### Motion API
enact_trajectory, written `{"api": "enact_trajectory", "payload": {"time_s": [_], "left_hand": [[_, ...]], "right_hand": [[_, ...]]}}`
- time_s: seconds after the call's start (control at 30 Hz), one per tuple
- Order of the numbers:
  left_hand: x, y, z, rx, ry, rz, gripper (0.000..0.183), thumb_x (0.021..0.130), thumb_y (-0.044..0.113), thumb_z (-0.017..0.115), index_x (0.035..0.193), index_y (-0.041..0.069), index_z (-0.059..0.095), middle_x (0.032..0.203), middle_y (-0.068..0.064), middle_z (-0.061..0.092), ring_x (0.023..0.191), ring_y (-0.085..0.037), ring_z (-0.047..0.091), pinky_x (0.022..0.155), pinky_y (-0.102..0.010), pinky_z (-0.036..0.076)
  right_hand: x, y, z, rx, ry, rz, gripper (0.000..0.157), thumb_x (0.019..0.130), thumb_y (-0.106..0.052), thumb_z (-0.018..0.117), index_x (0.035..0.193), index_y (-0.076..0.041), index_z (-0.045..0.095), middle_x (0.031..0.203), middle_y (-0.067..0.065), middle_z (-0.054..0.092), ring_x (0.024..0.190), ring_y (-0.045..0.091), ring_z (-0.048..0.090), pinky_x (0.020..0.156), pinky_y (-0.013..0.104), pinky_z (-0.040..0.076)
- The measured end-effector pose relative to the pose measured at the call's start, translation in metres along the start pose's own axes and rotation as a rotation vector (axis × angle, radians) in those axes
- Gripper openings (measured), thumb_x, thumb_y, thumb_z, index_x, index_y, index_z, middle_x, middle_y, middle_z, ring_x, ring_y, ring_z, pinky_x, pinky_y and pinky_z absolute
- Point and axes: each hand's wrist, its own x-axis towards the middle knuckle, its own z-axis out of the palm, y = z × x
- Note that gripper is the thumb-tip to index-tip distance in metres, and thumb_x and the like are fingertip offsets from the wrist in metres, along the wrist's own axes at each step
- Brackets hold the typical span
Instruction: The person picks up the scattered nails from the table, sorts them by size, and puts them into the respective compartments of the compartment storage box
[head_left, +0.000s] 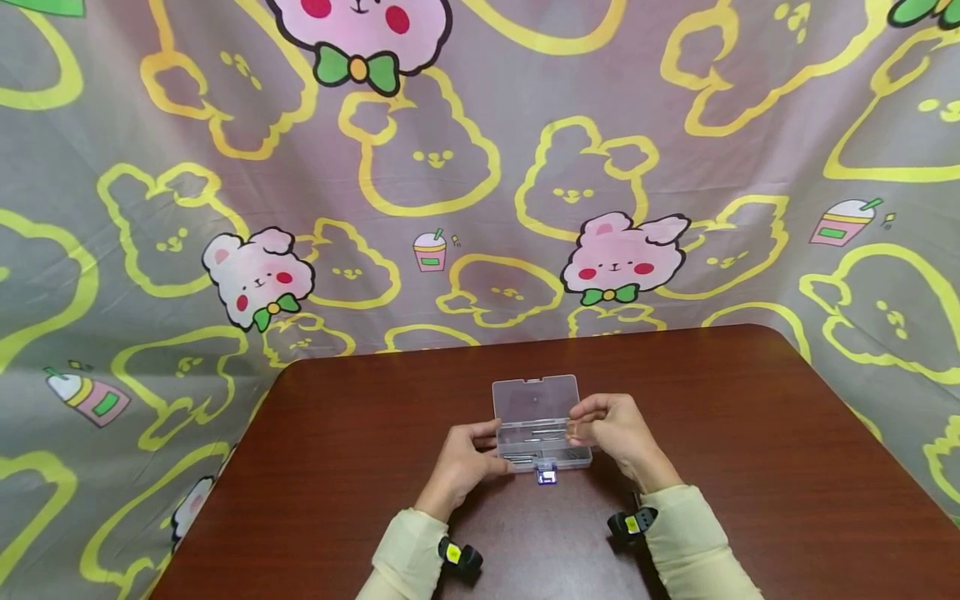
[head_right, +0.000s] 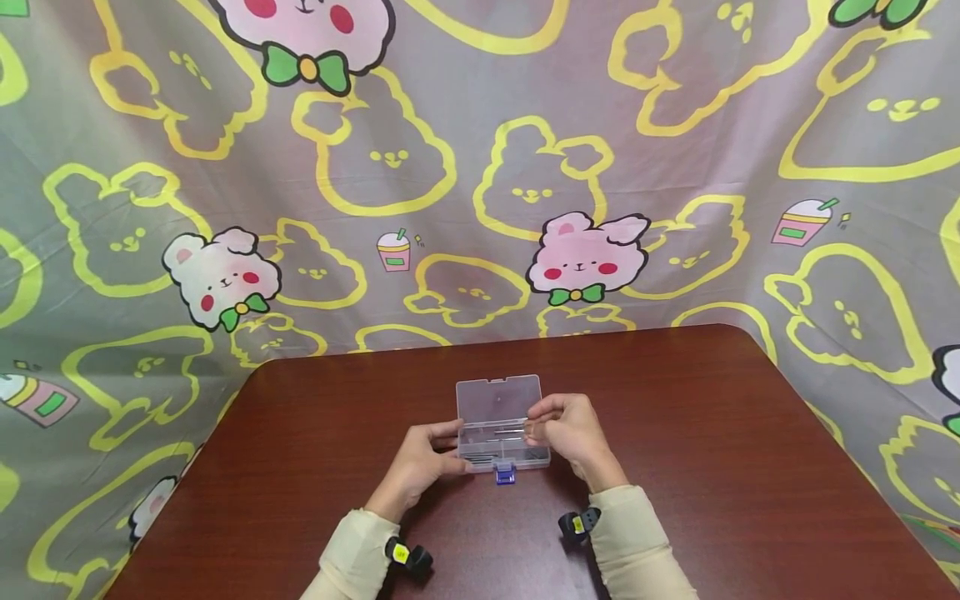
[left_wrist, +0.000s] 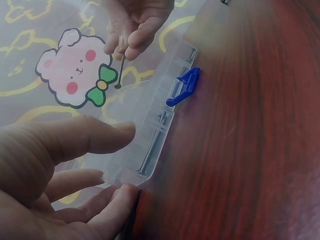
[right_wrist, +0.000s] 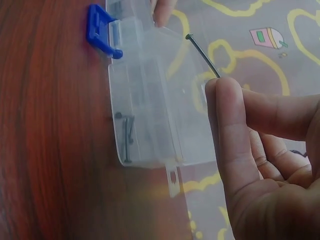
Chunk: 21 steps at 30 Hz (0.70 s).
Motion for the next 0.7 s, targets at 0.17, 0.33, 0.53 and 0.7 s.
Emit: {"api": "enact_trajectory", "payload": {"time_s": [0.17,0.33,0.53,0.7], "left_hand": [[0.0003,0.0003,0.0001,0.007,0.001,0.0,0.081,0.061,-0.02,0.083,0.137,-0.008,0.056,0.114,-0.024,0.067,0.1,-0.032,0.068,0.073,-0.031,0.059],[0.0009,0.0005,-0.0002,-0.012,-0.003,0.0,0.08,0.062,-0.02,0.083,0.137,-0.009,0.056,0.114,-0.026,0.067,0.1,-0.033,0.069,0.074,-0.032,0.059],[0.0024,-0.002,-0.0007,-0.013,-0.005,0.008,0.08,0.061,-0.021,0.082,0.136,-0.011,0.055,0.113,-0.027,0.067,0.099,-0.034,0.069,0.075,-0.031,0.058],[0.002,-0.0023,-0.0004,-0.008,-0.002,0.006,0.08,0.061,-0.021,0.082,0.136,-0.011,0.056,0.113,-0.027,0.067,0.099,-0.033,0.069,0.075,-0.031,0.058]], "right_hand": [[0.0021,0.0005,0.0039,-0.002,-0.032,-0.023,0.02,0.078,0.026,0.062,0.097,0.024,0.057,0.085,0.031,0.067,0.069,0.024,0.069,0.064,0.037,0.06],[0.0041,0.0013,0.0065,-0.004,-0.03,-0.026,0.021,0.077,0.026,0.064,0.097,0.025,0.056,0.086,0.034,0.066,0.069,0.026,0.069,0.066,0.04,0.06],[0.005,0.001,0.0092,-0.001,-0.027,-0.018,0.022,0.078,0.025,0.064,0.099,0.026,0.056,0.086,0.034,0.066,0.068,0.025,0.069,0.066,0.04,0.06],[0.0048,0.0,0.0109,0.007,-0.026,-0.02,0.022,0.078,0.026,0.063,0.099,0.027,0.056,0.084,0.032,0.067,0.068,0.024,0.069,0.066,0.041,0.06]]}}
